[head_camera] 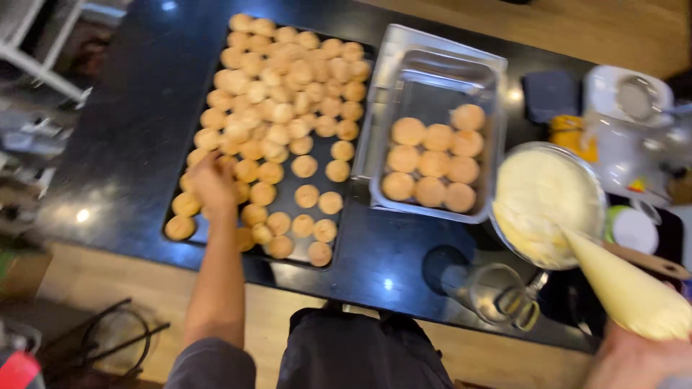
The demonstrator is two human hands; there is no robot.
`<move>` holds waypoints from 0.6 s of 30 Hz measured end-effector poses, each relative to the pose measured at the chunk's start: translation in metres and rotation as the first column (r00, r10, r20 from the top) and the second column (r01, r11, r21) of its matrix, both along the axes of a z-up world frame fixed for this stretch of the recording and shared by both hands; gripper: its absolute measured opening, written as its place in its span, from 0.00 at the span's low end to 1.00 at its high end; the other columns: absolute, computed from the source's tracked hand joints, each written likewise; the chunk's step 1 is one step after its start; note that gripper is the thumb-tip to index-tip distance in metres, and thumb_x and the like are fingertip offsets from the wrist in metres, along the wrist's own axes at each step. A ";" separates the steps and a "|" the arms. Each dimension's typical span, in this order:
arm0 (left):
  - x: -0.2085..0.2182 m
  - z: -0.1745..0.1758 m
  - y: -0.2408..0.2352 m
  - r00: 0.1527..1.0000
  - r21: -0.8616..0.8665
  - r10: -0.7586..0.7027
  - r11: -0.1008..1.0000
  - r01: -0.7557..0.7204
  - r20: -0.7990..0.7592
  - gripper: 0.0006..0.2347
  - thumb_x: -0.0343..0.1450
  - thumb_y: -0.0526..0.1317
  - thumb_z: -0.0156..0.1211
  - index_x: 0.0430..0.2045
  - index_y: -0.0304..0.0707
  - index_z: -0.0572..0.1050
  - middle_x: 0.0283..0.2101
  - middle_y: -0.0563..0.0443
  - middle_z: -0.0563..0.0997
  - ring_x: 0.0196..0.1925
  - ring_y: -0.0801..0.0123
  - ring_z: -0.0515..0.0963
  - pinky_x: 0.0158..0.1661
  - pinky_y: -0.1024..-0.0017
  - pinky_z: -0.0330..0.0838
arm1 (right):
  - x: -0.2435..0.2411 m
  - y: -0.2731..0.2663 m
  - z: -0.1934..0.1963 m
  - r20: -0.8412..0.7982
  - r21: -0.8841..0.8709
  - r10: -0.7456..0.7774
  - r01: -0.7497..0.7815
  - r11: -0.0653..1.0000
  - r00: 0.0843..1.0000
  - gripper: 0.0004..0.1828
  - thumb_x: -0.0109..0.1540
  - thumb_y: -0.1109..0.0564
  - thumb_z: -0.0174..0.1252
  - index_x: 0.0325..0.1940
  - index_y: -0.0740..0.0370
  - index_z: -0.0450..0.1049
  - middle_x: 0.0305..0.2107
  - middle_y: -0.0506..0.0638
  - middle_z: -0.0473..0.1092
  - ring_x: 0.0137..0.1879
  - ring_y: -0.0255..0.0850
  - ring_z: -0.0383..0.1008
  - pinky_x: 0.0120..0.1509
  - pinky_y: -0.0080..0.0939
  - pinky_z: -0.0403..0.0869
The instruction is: The person spoons cream filling from a bowl into a piping bag using a spatula, then holds each round pastry in one hand and pipes filling into it, placing filled pastries into metal trays. They repeat the fill-and-pipe cycle across trays of pastries on the counter.
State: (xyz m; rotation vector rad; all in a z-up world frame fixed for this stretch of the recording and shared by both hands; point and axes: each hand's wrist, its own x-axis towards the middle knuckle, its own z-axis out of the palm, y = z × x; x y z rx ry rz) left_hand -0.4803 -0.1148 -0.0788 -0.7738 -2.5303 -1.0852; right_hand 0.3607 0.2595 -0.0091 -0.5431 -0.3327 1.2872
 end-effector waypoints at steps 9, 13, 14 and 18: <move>-0.035 -0.063 -0.002 0.972 0.204 0.202 0.963 -0.175 -0.120 0.06 0.74 0.32 0.70 0.43 0.31 0.82 0.39 0.37 0.80 0.39 0.54 0.79 0.41 0.63 0.74 | -0.119 -0.053 0.076 -0.144 -0.031 -0.009 0.005 1.000 0.990 0.20 0.66 0.46 0.38 0.36 0.62 0.68 0.42 0.58 0.74 0.55 0.58 0.75 0.69 0.72 0.75; 0.060 0.066 0.065 0.942 0.373 0.259 0.913 -0.166 -0.214 0.12 0.71 0.30 0.74 0.48 0.30 0.83 0.40 0.43 0.82 0.41 0.59 0.82 0.44 0.62 0.75 | -0.145 -0.048 0.096 -0.123 0.002 -0.061 0.061 0.998 0.991 0.34 0.71 0.35 0.26 0.28 0.60 0.65 0.39 0.57 0.74 0.49 0.61 0.75 0.61 0.71 0.74; 0.092 0.103 0.090 0.995 0.589 0.045 0.808 0.016 -0.088 0.11 0.75 0.29 0.71 0.51 0.29 0.81 0.44 0.44 0.82 0.44 0.63 0.81 0.48 0.66 0.76 | -0.148 -0.045 0.097 -0.119 -0.003 -0.084 0.084 0.996 0.989 0.34 0.71 0.35 0.26 0.24 0.58 0.61 0.38 0.58 0.74 0.48 0.63 0.76 0.60 0.71 0.75; 0.215 0.187 0.170 0.908 0.749 -0.416 0.588 0.307 -0.045 0.01 0.81 0.29 0.64 0.44 0.29 0.79 0.54 0.42 0.84 0.62 0.66 0.81 0.65 0.70 0.74 | -0.147 -0.016 0.049 -0.029 0.019 -0.105 0.106 0.994 0.994 0.35 0.73 0.33 0.29 0.21 0.56 0.58 0.36 0.57 0.74 0.48 0.62 0.75 0.63 0.70 0.74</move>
